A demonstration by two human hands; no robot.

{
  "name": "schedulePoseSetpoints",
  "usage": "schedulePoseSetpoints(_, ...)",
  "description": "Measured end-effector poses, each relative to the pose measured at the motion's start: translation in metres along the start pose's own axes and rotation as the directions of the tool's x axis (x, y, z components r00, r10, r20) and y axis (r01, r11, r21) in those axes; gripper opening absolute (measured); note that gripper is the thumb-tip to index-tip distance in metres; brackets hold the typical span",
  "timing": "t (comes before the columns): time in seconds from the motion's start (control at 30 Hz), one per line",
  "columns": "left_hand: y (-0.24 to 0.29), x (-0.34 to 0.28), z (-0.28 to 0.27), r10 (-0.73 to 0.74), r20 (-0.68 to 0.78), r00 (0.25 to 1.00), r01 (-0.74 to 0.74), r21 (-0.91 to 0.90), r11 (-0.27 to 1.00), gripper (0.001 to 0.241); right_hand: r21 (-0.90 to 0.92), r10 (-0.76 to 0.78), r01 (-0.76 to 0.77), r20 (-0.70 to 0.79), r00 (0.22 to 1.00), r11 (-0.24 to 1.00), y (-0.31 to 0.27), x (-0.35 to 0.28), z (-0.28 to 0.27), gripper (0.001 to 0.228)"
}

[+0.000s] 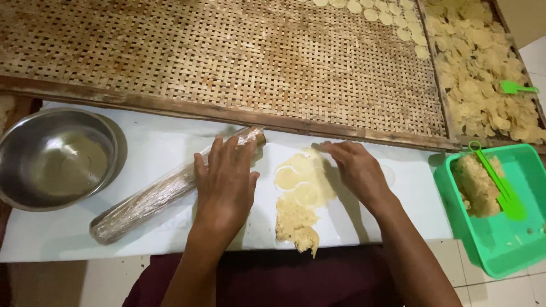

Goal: Rolling out dough and cutting it into small circular pieces to be placed on a drying tray.

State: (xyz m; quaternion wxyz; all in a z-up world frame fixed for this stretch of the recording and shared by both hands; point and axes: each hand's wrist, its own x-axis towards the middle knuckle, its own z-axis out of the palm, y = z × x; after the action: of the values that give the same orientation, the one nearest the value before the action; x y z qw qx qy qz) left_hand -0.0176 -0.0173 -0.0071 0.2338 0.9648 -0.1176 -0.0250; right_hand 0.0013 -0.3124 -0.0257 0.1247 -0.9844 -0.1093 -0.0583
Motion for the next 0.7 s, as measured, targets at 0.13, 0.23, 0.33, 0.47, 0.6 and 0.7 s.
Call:
schedulePoseSetpoints(0.13, 0.001, -0.001, 0.0, 0.012, -0.013, 1.0, -0.011, 0.028, 1.0, 0.06, -0.082, -0.053, 0.054, 0.012, 0.999, 0.995, -0.006, 0.009, 0.015, 0.025)
schedulePoseSetpoints(0.23, 0.0, -0.001, 0.003, 0.009, -0.019, 1.0, -0.009, 0.005, 1.0, 0.062, -0.102, -0.112, 0.112, 0.005, 0.994, 0.988, 0.002, 0.012, 0.023, 0.03)
schedulePoseSetpoints(0.33, 0.0, -0.003, 0.004, 0.025, -0.047, 0.999, -0.025, -0.001, 1.0, 0.06, -0.063, -0.097, 0.096, -0.014, 0.995, 0.993, 0.002, 0.008, 0.019, 0.029)
schedulePoseSetpoints(0.47, 0.0, -0.002, 0.008, 0.04, -0.069, 0.997, -0.041, -0.012, 0.999, 0.059, -0.073, -0.137, 0.134, -0.04, 0.99, 0.988, 0.014, 0.007, 0.026, 0.012)
schedulePoseSetpoints(0.6, 0.001, -0.002, 0.006, 0.044, -0.067, 0.997, -0.044, -0.001, 0.999, 0.059, 0.009, -0.141, 0.141, -0.036, 0.989, 0.99, 0.007, 0.009, 0.024, 0.002)
schedulePoseSetpoints(0.7, 0.0, -0.002, 0.007, 0.046, -0.067, 0.997, -0.049, -0.035, 0.998, 0.058, 0.094, 0.012, -0.019, 0.072, 0.997, 0.995, 0.009, 0.003, 0.025, 0.006)
